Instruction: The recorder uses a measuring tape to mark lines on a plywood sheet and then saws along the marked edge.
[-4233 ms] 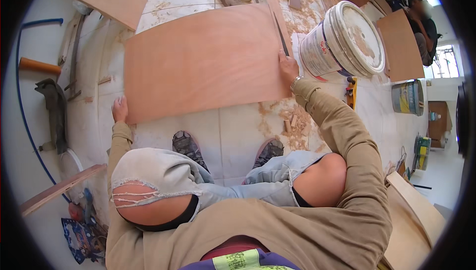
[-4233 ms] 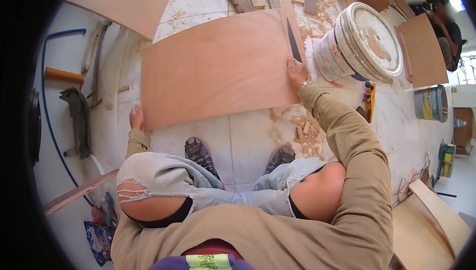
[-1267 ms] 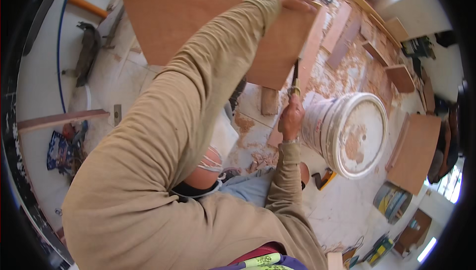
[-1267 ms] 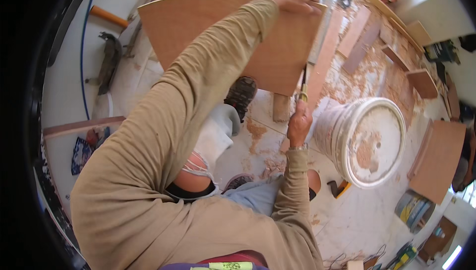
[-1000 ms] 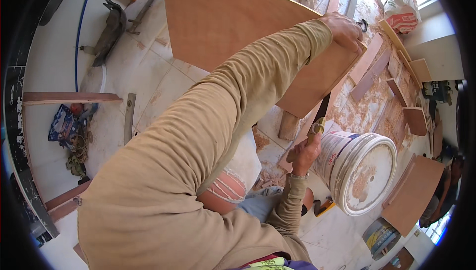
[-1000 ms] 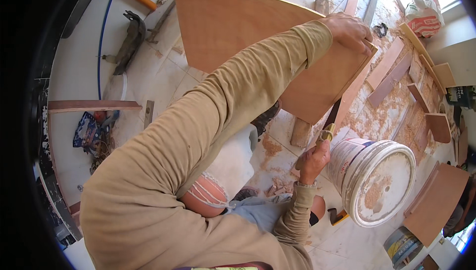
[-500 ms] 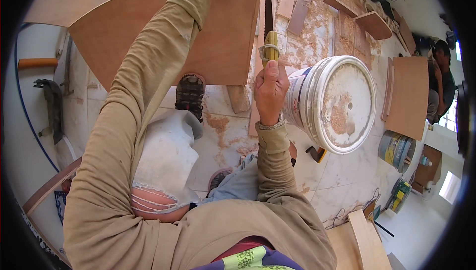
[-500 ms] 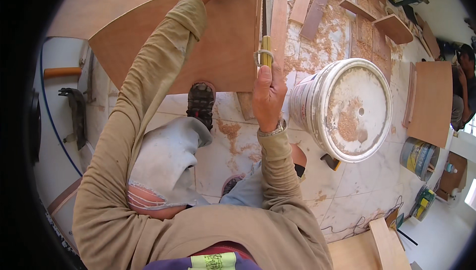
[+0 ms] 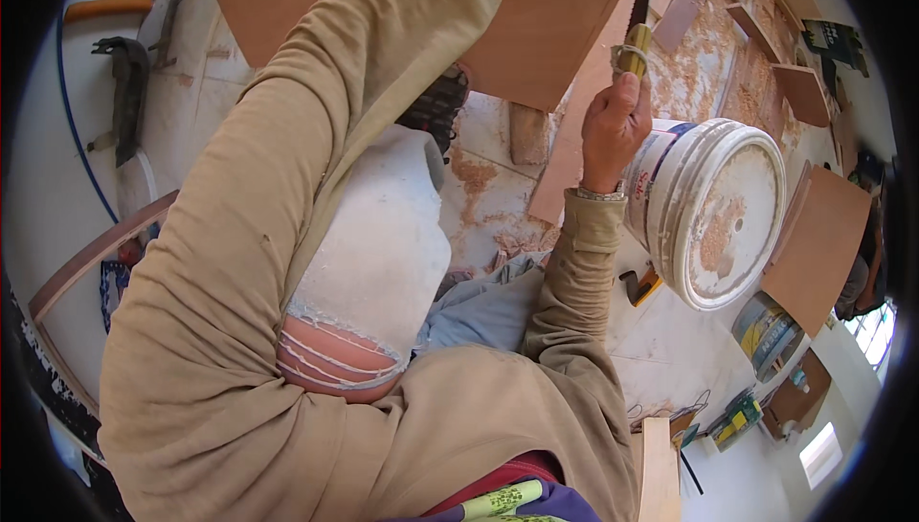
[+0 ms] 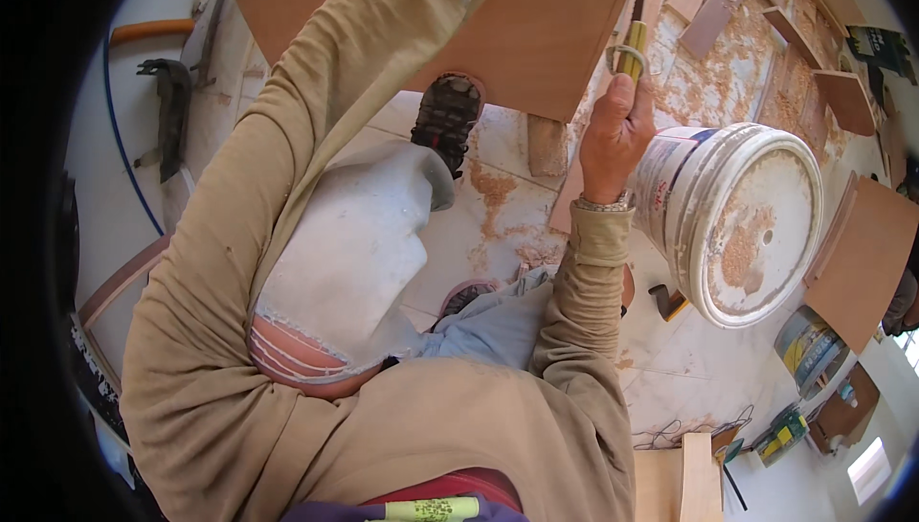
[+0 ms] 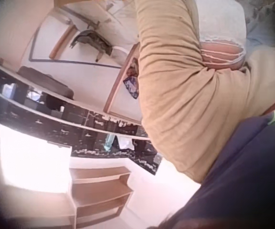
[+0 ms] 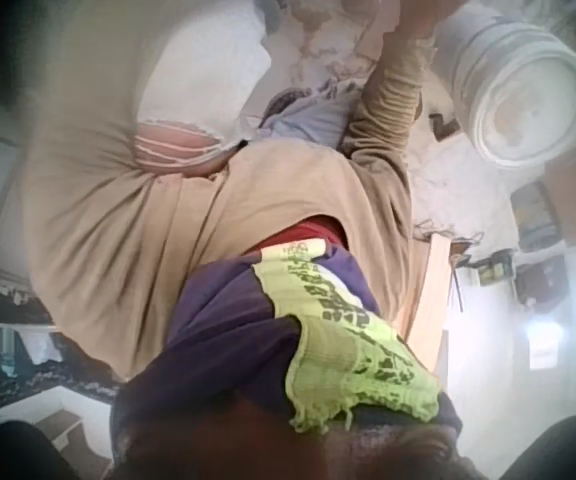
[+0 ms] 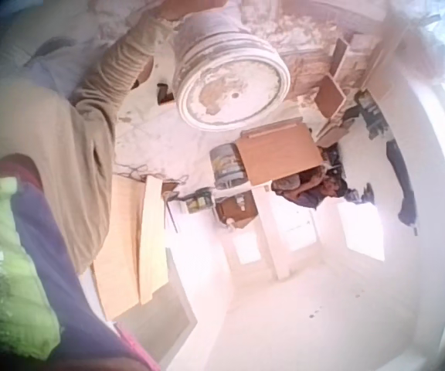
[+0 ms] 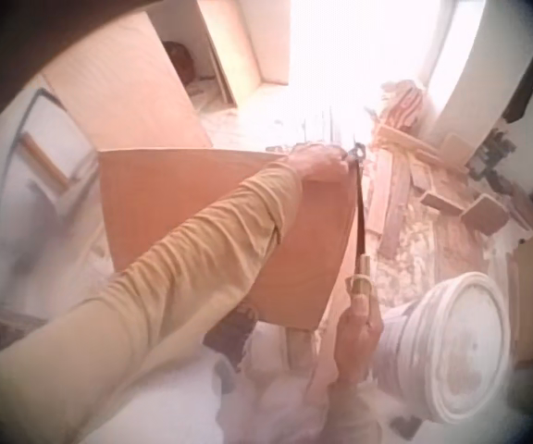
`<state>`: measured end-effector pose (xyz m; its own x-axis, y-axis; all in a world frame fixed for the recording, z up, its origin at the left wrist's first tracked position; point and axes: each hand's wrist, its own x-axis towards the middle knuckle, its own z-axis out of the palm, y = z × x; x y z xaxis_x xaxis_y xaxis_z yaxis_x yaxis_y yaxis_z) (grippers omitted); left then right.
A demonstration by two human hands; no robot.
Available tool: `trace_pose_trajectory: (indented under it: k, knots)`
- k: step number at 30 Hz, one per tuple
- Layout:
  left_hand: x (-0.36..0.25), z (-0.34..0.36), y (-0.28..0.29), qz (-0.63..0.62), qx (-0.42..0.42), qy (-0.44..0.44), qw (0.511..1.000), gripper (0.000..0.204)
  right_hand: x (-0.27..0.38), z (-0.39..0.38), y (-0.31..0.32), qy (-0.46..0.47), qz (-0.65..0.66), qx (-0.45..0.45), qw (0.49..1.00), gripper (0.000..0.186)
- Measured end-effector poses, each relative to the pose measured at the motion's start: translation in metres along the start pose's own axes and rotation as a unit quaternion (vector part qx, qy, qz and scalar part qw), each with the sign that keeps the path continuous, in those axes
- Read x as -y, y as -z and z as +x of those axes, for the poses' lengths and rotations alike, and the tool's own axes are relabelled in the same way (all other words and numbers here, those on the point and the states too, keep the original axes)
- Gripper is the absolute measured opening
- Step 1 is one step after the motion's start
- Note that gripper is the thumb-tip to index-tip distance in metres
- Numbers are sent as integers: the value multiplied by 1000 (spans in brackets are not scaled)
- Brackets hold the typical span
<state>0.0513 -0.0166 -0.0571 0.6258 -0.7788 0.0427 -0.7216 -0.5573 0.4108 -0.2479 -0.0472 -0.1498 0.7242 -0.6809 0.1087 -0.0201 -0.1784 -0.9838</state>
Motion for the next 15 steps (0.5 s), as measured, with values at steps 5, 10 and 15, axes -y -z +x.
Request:
trace_pose_trajectory:
  k: [5, 10, 15]
  knots:
    - [4, -1, 9, 1, 26, -31, 999, 54, 2, -1, 4, -21, 20, 7, 1000, 37]
    - [10, 5, 3, 1, -5, -49, 999, 51, 0, -4, 12, -27, 8, 22, 999, 37]
    - [10, 3, -2, -17, -9, -8, 1000, 57, 2, -4, 4, -26, 17, 24, 999, 29]
